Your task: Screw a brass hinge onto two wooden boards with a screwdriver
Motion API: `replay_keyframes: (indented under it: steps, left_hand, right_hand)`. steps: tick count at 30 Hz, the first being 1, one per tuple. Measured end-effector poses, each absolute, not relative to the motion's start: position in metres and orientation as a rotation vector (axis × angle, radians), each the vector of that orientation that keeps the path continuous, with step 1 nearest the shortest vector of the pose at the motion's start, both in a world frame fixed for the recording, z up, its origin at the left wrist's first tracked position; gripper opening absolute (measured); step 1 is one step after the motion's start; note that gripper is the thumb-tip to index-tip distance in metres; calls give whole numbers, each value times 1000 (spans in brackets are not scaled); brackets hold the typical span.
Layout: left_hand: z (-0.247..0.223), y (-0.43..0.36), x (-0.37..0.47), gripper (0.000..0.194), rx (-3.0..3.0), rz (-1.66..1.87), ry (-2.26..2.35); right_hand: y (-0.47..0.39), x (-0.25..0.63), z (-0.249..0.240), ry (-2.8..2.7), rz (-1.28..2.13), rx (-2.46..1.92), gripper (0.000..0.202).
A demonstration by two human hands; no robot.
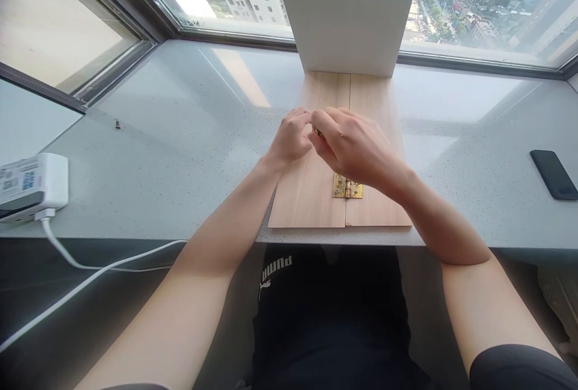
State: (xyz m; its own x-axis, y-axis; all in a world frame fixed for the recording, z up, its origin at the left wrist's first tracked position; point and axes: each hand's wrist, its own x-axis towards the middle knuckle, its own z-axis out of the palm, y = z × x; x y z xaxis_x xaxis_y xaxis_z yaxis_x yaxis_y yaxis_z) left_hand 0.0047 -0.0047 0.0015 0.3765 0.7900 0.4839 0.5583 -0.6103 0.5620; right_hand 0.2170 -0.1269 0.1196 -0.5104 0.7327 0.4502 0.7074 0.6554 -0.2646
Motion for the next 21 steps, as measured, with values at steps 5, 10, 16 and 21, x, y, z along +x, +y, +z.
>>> replay_keyframes:
  steps: [5,10,16,21]
  left_hand:
    - [1,-4,6,15,2340,1085,1205]
    - [0,-4,4,16,2368,1062,1176]
    - [0,-5,2,15,2360,1052,1143]
    - [0,-5,2,10,2356,996,1158]
  right_hand:
    - [-115,206,98,-2064,518,-1021,18]
    - [-105,197,88,-1669,1066,-821,29]
    - [-109,182,89,-1451,1108,-747,71]
    - [-106,180,87,-1407,1154,-678,81]
